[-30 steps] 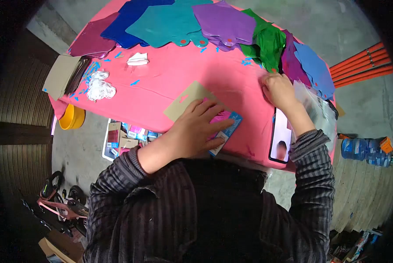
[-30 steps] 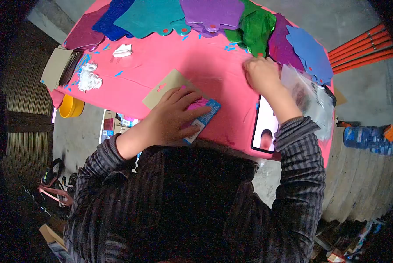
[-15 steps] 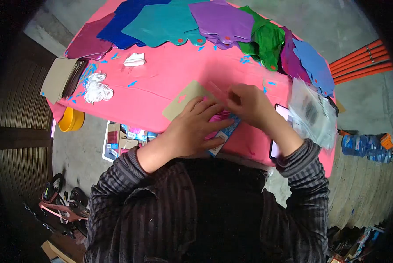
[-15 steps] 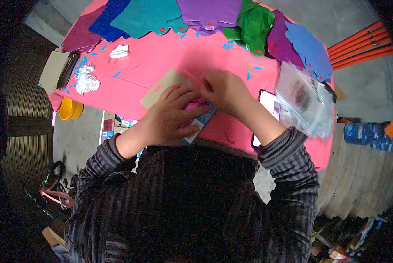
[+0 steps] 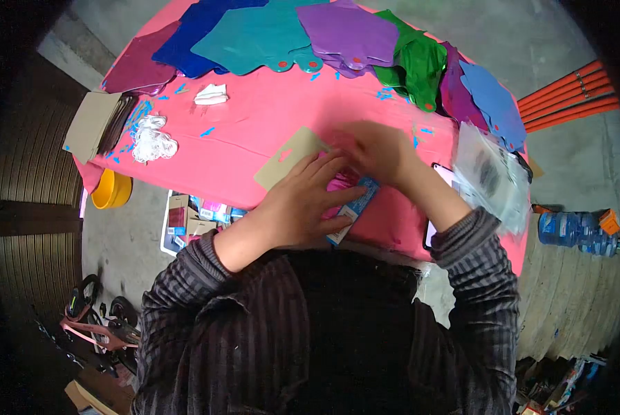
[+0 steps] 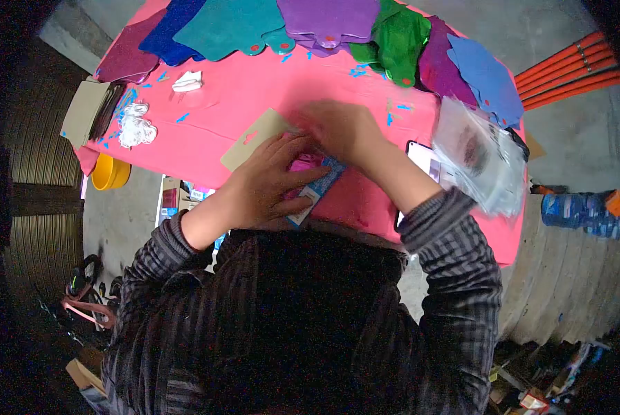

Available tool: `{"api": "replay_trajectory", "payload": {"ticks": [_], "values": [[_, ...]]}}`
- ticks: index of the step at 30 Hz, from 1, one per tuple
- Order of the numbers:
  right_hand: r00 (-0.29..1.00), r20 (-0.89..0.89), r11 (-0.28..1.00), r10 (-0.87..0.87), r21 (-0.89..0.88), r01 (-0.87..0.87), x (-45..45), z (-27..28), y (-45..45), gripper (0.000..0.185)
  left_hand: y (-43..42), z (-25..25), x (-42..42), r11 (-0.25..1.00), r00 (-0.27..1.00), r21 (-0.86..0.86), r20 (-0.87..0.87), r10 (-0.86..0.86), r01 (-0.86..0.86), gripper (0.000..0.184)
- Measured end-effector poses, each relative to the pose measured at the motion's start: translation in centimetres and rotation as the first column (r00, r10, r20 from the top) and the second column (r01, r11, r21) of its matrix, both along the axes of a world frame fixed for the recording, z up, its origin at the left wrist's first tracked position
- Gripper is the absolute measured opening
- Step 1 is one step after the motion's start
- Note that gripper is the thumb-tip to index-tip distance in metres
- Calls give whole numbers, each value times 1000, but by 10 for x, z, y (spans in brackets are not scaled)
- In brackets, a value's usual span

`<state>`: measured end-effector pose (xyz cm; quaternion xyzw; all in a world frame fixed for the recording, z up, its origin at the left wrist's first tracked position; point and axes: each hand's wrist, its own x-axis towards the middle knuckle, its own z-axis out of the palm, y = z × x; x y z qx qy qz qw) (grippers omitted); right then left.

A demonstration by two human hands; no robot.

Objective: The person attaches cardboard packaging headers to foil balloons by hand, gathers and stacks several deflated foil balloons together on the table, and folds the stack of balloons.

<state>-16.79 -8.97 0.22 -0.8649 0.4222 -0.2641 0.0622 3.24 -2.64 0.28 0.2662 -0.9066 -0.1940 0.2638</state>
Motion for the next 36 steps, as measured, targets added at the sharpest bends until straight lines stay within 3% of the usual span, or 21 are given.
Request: {"api": "replay_trajectory", "payload": {"ticks": [3,4,10,12,17,20,21,23,28,31,36], "values": [[964,-258,987,60,158,-19,9,-7,-8,17,0,2,1,999,1000,38,8,-5,4,48],[965,-256,987,63,158,-22,6,-6,-10,17,0,1,2,999,1000,34,-2,-5,5,49],[939,-265,976,-219,-66,209,-42,52,7,16,0,-2,1,1000,1000,9,-6,26,-26,50],[858,-494,972,-140,97,214,-52,65,28,19,2,-3,-1,999,999,4,1,40,-40,49],[864,-465,962,-190,87,259,-52,53,69,29,12,-12,-15,989,988,-16,28,150,-149,48],[974,-222,983,-38,167,76,-42,38,80,53,17,-12,-22,980,980,-37,40,196,-195,50],[975,-219,983,-37,167,75,-35,36,85,53,18,-12,-22,977,976,-51,46,211,-208,52],[996,-70,907,49,420,-15,-20,31,93,82,19,-12,-22,973,973,-66,55,226,-223,54],[994,-107,962,36,274,-6,-6,0,99,96,16,-21,-20,971,971,-13,-22,237,-237,54],[957,-289,963,2,258,76,-1,9,101,98,10,-24,-13,980,978,-11,-64,198,-199,55],[909,-417,974,19,214,78,7,19,98,96,5,-17,-9,985,984,-3,-20,175,-175,51]]}}
